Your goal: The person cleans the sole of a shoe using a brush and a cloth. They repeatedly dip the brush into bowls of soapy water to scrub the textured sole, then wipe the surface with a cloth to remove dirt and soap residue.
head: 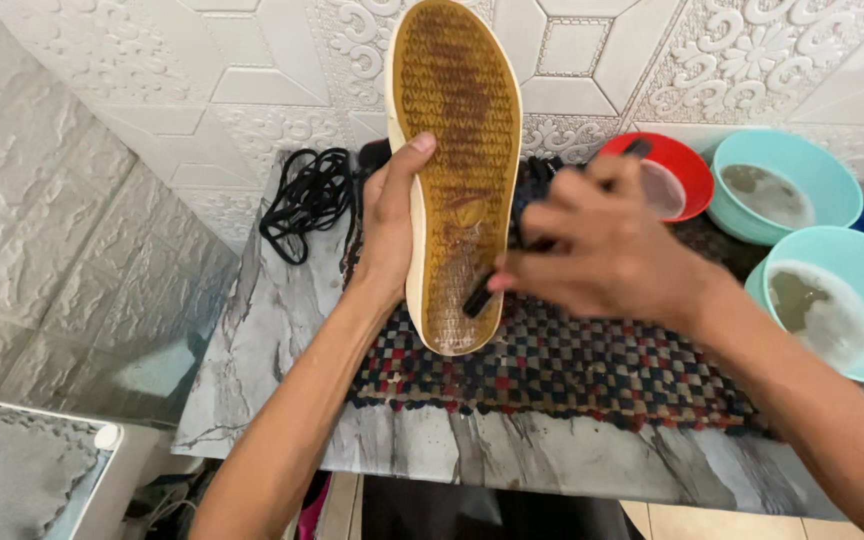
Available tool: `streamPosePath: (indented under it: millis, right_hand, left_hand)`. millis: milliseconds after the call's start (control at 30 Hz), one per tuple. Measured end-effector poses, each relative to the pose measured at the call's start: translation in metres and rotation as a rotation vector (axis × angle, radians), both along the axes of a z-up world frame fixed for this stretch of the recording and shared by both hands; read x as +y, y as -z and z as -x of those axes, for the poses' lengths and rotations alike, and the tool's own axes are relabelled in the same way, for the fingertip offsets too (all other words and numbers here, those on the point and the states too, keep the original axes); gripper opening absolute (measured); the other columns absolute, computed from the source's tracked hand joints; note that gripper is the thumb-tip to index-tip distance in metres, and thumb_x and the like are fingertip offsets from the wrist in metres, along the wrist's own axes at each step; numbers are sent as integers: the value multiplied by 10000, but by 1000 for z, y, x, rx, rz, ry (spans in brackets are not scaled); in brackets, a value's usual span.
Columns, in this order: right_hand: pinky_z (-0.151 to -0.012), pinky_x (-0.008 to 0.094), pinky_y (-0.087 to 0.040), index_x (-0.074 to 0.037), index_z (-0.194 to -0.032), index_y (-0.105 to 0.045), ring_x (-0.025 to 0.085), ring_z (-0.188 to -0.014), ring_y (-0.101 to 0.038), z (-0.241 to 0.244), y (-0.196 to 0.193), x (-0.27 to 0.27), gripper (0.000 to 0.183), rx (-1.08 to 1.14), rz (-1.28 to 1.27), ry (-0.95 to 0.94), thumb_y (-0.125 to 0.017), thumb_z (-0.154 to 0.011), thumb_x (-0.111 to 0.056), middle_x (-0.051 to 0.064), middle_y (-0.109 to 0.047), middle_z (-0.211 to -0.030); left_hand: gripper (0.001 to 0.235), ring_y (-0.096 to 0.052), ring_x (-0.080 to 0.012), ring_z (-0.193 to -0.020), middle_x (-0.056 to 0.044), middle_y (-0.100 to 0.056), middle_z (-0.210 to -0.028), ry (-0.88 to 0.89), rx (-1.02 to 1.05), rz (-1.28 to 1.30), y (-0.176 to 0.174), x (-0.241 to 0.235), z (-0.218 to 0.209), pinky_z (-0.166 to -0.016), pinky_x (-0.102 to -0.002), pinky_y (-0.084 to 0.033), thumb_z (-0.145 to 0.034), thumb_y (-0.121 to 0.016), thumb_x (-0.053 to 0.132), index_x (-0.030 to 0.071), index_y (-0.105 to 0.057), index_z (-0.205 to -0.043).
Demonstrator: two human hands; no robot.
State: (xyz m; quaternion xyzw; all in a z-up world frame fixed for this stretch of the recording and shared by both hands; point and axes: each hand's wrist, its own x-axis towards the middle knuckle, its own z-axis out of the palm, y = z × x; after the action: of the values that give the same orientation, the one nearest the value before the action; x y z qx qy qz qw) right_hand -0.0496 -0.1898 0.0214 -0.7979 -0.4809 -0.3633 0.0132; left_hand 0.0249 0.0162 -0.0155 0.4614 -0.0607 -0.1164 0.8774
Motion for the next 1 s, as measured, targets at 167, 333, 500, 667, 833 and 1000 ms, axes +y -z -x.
streamPosePath:
  millis: [167, 333, 500, 667, 833, 1000]
  right_hand:
    - [-879, 377, -298, -241, -946, -774, 224, -868, -433, -4, 2, 5, 197, 66, 57, -141, -791, -1053, -406, -48, -563, -904]
    - [-846, 394, -266, -203, -946, -704, 237, -848, -454, 8, 14, 19, 229, 15, 23, -92, -742, -1084, -382, -12, -528, -887]
    - [-901, 390, -343, -259, -918, -797, 235, -878, -473, -4, 11, 1, 201, 128, 36, -91, -811, -1020, -432, -29, -632, -932]
    - [-758, 362, -287, -199, -852, -545, 225, -793, -412, 20, 20, 36, 321, -7, 40, -135, -708, -1107, -306, 15, -518, -871]
    - [-852, 388, -259, -265, -890, -772, 220, -832, -393, -12, 12, -9, 273, -91, 21, 18, -823, -1043, -485, -55, -496, -849]
    - [-804, 336, -302, -218, -858, -649, 198, -753, -412, 10, 12, 16, 292, -29, 55, -150, -767, -1094, -344, -8, -603, -826]
  left_hand:
    - [312, -643, -159, -709, -64, -722, -841, 41, -98, -33, 15, -2, -8, -634, -302, -495, -937, -702, 376, 64, -705, -935]
    - [390, -700, -219, -732, -115, -762, -897, -13, -29, -26, 1, 8, -2, -649, -330, -547, -907, -698, 408, 28, -731, -988]
    - [340, -686, -182, -732, -86, -753, -878, 99, -109, 29, 18, -2, -11, -643, -309, -530, -935, -707, 389, 50, -718, -962]
    - [298, -681, -164, -720, -56, -739, -851, 16, -102, 19, 13, 8, -3, -640, -307, -545, -936, -726, 369, 72, -714, -913]
    - [366, -702, -196, -742, -105, -770, -896, -8, -76, -19, 16, 2, -15, -647, -314, -558, -896, -733, 390, 34, -739, -984]
    - [314, -678, -155, -742, -61, -749, -864, 77, -108, 18, 16, 3, -8, -656, -294, -530, -944, -720, 365, 52, -730, -949]
